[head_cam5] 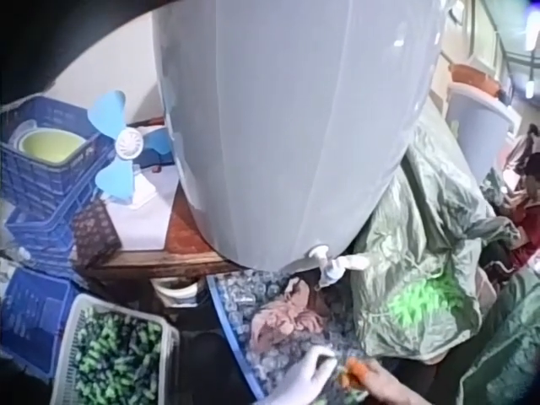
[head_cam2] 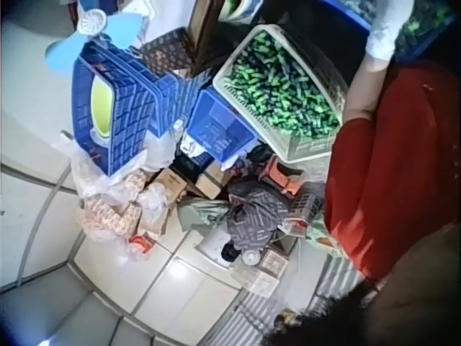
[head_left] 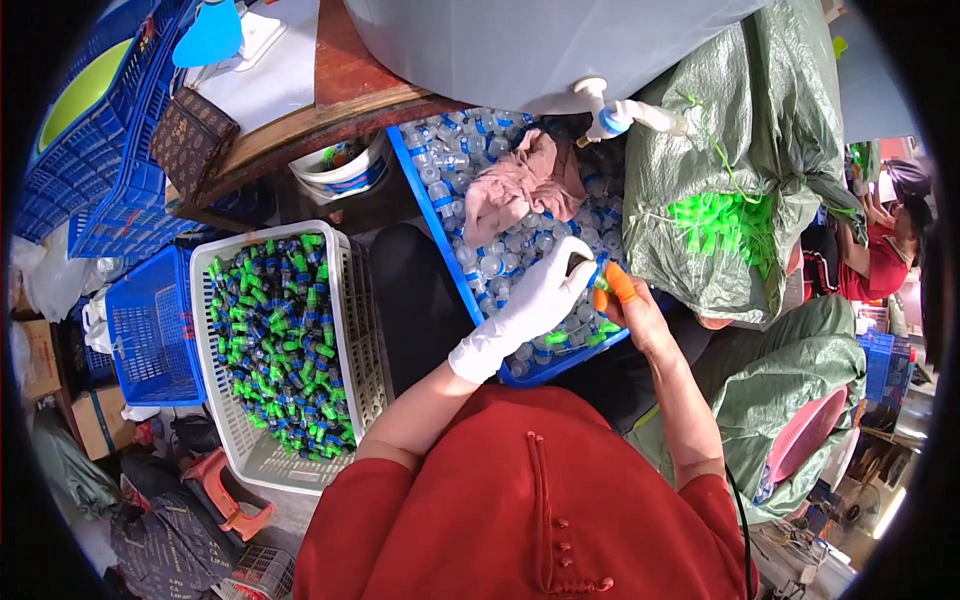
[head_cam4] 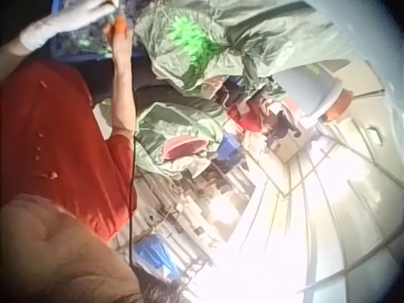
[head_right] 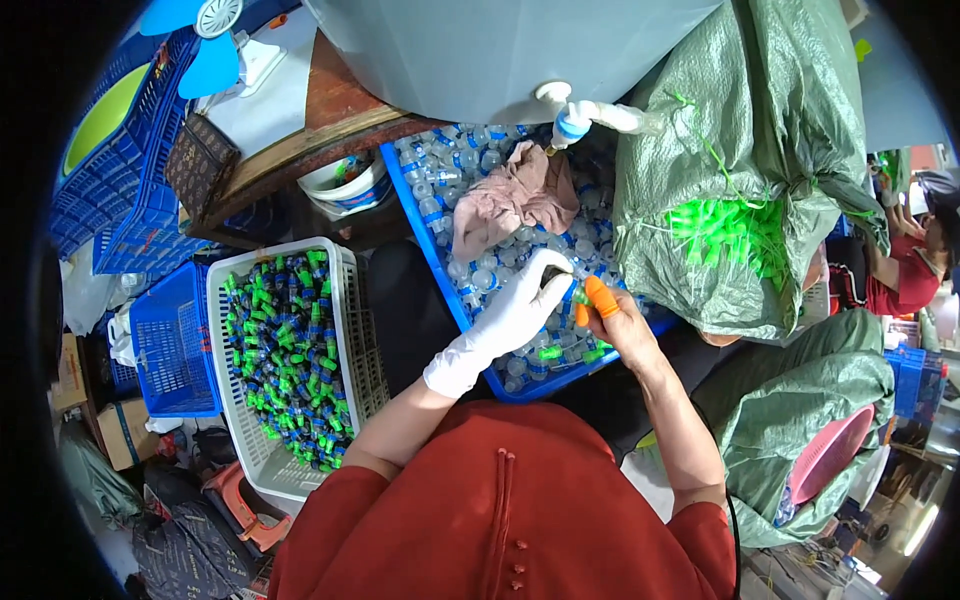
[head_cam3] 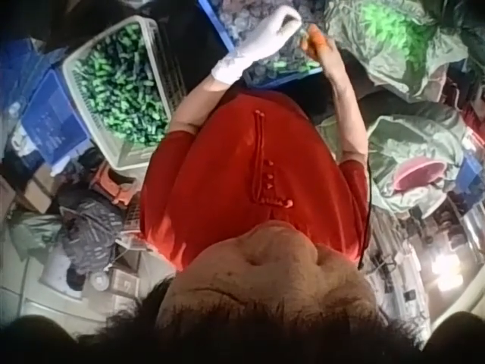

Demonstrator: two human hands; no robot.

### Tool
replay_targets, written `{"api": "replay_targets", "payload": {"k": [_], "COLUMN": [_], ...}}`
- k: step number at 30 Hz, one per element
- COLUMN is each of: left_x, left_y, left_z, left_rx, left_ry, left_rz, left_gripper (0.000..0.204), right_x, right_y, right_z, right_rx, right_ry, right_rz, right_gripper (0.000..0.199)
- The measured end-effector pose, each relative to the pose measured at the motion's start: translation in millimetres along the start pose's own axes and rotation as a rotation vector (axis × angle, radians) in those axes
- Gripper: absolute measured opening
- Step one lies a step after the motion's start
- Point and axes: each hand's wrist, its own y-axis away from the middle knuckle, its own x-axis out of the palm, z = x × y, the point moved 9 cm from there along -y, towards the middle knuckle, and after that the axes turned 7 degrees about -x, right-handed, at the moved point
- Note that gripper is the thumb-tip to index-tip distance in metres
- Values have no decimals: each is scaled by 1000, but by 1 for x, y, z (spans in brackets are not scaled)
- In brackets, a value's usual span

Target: Assembling small plastic components by attaching orange caps and placing them into bags at a factory workstation.

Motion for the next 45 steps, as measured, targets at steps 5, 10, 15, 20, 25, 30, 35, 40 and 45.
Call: {"api": "replay_targets", "payload": {"k": [5, 10, 15, 20, 25, 30, 35, 40, 45], "left_x": [-8, -17, -102, -236, 24, 83, 66, 12, -40], "left_y": [-5, 18, 71, 136, 76, 96, 74, 0, -89], "left_z": [25, -18, -35, -20, 10, 97, 108, 49, 32], "left_rx": [-272, 8, -105, -263, 75, 386, 415, 337, 264], "left_ry": [140, -70, -482, -1079, -860, -980, -1211, -1040, -1287], "left_rz": [72, 23, -240, -639, 556, 608, 431, 191, -111], "left_gripper": [14, 16, 23, 26, 37, 41, 42, 42, 40], "right_x": [0, 28, 66, -47, -44, -19, -13, -25, -29], "right_y": [0, 5, 25, 46, 60, 55, 21, -19, -23], "right_z": [33, 15, 14, -49, -60, -67, -72, -44, -35], "right_rx": [-348, -221, -106, -256, -275, -365, -354, -282, -229], "right_ry": [308, -40, -278, 475, 901, 1003, 951, 739, 663], "right_rz": [-143, 43, 256, -323, -289, -297, -318, -386, -345], "right_gripper": [33, 29, 27, 29, 34, 33, 30, 28, 27]}}
